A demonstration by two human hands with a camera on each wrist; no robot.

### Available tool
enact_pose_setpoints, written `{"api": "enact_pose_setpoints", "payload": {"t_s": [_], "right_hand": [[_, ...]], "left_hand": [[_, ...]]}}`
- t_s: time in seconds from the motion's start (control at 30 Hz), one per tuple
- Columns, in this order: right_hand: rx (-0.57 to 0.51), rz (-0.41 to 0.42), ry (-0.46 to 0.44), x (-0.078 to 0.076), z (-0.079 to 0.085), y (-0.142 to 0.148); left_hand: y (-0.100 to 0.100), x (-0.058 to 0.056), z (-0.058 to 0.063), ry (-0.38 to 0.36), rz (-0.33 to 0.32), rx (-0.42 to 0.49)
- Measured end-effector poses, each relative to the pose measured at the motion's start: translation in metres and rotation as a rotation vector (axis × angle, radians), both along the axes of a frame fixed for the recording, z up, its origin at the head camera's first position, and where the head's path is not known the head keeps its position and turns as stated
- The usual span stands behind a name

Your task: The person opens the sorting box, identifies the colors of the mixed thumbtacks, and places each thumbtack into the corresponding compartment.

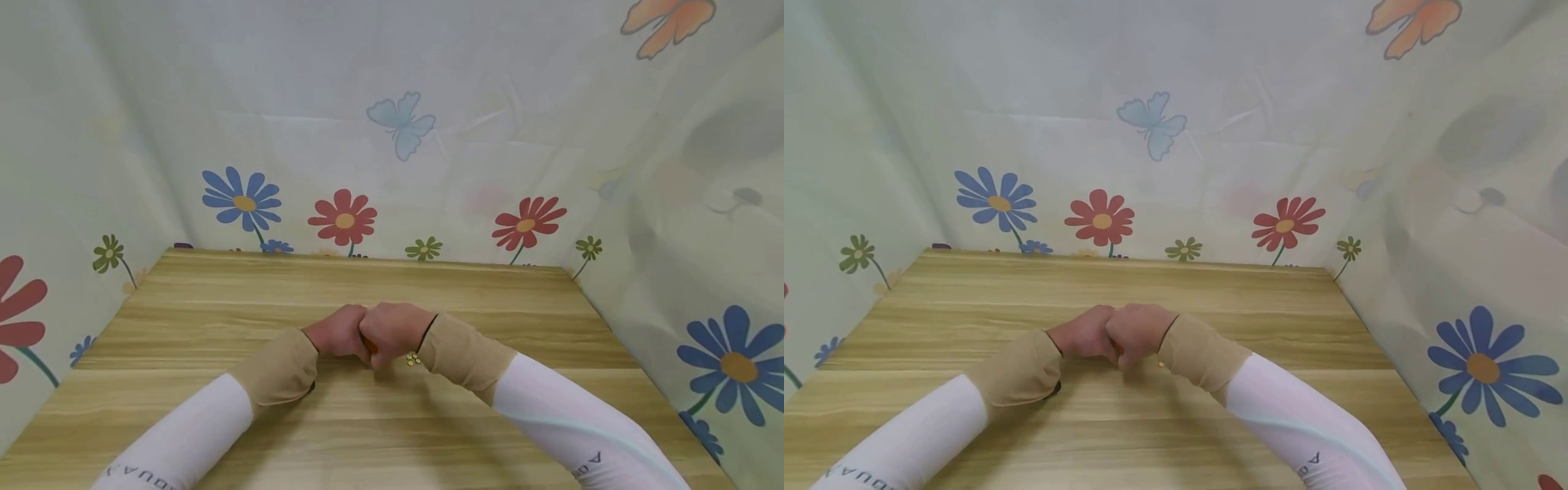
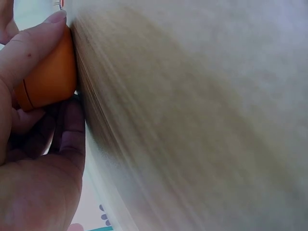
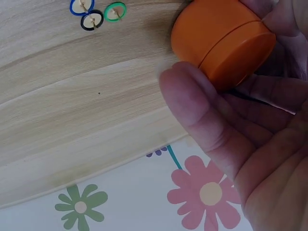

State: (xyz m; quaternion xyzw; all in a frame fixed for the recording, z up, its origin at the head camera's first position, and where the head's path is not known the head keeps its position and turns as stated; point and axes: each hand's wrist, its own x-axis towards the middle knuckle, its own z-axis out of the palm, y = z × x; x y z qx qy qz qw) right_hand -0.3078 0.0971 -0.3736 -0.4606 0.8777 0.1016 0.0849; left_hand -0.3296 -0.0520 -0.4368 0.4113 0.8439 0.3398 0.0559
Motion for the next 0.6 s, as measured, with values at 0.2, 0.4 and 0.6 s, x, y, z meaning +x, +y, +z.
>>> {"api": "enact_pose_setpoints", "payload": {"t_s": [0.2, 0.4, 0.6], "right_hand": [[-0.001, -0.017, -0.001, 0.0019, 0.0018, 0.0007], [-0.009, -0.012, 0.008, 0.0015, -0.0004, 0.0016], [-0.008, 0.092, 0.13, 0.0048, -0.0038, -0.0035]], "left_hand": [[0.0003, -0.0014, -0.0029, 0.001, 0.004, 0.004], [0.0008, -0.0008, -0.0031, 0.012, 0.005, -0.007], [-0.0003, -0.0023, -0.0017, 0.107, -0.045, 0.015]]}}
